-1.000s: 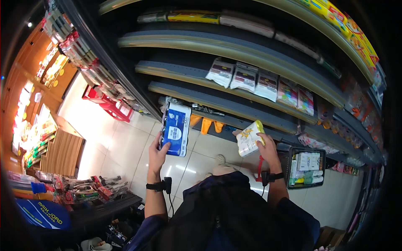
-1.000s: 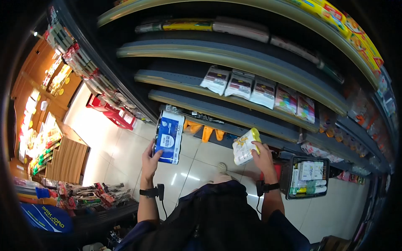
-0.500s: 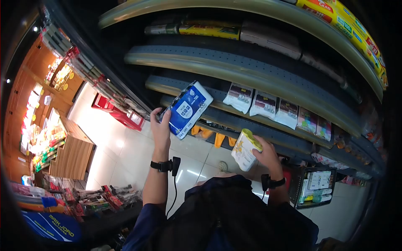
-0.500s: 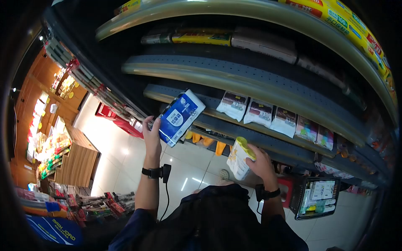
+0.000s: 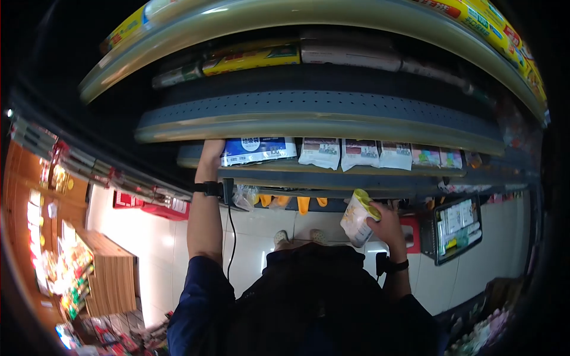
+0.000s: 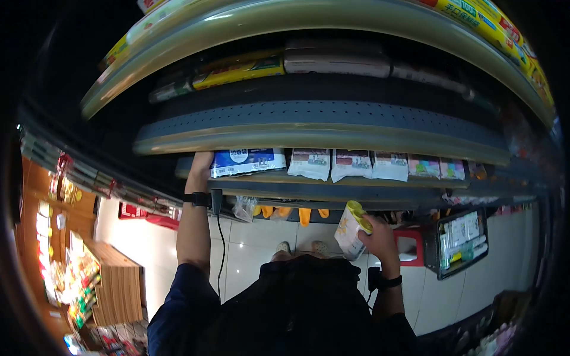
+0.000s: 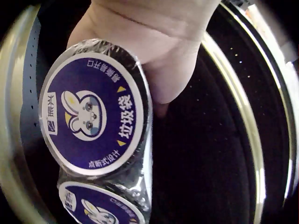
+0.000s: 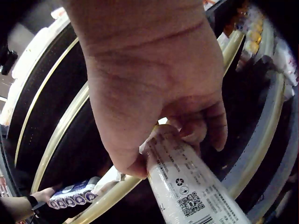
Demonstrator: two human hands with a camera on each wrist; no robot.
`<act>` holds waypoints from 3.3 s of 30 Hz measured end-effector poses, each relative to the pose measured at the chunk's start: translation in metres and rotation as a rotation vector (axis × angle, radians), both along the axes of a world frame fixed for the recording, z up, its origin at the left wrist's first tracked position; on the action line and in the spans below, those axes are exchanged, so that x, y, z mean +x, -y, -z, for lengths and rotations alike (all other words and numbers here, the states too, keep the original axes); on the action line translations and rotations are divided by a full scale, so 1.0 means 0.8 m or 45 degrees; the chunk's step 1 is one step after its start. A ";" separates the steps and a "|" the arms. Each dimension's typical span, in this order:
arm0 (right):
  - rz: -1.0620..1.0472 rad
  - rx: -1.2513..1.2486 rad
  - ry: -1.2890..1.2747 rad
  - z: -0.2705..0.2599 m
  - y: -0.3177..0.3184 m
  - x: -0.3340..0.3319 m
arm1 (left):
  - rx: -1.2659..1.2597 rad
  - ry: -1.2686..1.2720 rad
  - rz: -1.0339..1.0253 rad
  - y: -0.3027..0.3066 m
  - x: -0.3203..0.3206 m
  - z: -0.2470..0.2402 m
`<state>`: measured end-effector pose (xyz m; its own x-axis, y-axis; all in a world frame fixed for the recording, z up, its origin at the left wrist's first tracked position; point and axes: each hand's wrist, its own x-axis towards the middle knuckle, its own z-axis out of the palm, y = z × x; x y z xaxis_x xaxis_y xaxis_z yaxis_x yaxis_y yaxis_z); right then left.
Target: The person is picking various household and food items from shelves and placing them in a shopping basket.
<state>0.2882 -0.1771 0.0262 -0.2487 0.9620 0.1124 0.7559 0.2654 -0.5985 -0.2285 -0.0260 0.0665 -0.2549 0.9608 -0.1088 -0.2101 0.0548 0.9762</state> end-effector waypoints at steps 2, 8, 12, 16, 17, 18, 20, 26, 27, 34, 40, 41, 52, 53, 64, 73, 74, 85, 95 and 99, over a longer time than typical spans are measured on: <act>0.170 -0.101 -0.068 0.006 0.020 -0.005 | 0.016 -0.129 0.075 -0.028 -0.008 0.012; 0.402 -0.120 -0.037 0.006 0.067 -0.057 | 0.173 -0.861 0.247 -0.097 -0.031 0.043; 0.468 -0.085 -0.031 0.005 0.088 -0.098 | 0.304 -1.345 0.310 -0.092 -0.046 0.090; 0.529 -0.074 -0.053 0.005 0.095 -0.136 | 0.422 -1.700 0.353 -0.091 -0.065 0.114; 0.537 -0.078 -0.046 0.005 0.096 -0.140 | 0.355 -1.670 0.344 -0.088 -0.056 0.109; 0.538 -0.081 -0.053 0.005 0.098 -0.144 | 0.288 -1.639 0.335 -0.086 -0.047 0.104; 0.526 -0.080 -0.061 0.004 0.095 -0.154 | 0.411 -1.646 0.290 -0.087 -0.046 0.109; 0.490 -0.048 -0.115 -0.023 0.093 -0.193 | 0.432 -1.557 0.294 -0.075 -0.040 0.089; 0.472 -0.067 -0.148 -0.034 0.092 -0.202 | 0.370 -1.519 0.336 -0.068 -0.038 0.081; 0.187 -0.041 -0.362 -0.097 0.044 -0.263 | 0.330 -1.211 0.440 0.028 -0.034 -0.004; 0.070 -0.111 -0.785 -0.099 -0.010 -0.315 | 0.193 -0.220 1.229 0.127 -0.021 -0.018; 0.073 -0.199 -0.929 -0.105 -0.019 -0.329 | 0.193 -0.223 1.209 0.132 -0.027 -0.013; -0.266 -0.386 -0.915 -0.096 -0.043 -0.382 | -0.206 -0.063 0.185 0.036 -0.177 0.004; -0.291 -0.434 -0.837 -0.095 -0.040 -0.381 | -0.147 -0.102 0.104 0.022 -0.181 0.008; 0.080 -0.306 -0.656 -0.053 -0.005 -0.320 | 0.051 -0.654 0.239 -0.039 -0.214 0.084; 0.208 -0.389 -0.643 -0.030 0.014 -0.305 | 0.183 -1.042 0.033 -0.033 -0.216 0.100; 0.224 -0.394 -0.625 -0.028 0.016 -0.306 | 0.115 -1.081 -0.025 -0.030 -0.212 0.094; 0.226 -0.353 -0.460 -0.036 0.025 -0.315 | -0.031 -1.185 -0.119 -0.019 -0.200 0.073; 0.310 -0.316 -0.368 -0.022 0.040 -0.284 | -0.047 -1.380 -0.280 -0.035 -0.234 0.068; 0.352 -0.323 -0.354 -0.023 0.047 -0.268 | 0.103 -1.376 0.154 -0.011 -0.220 0.043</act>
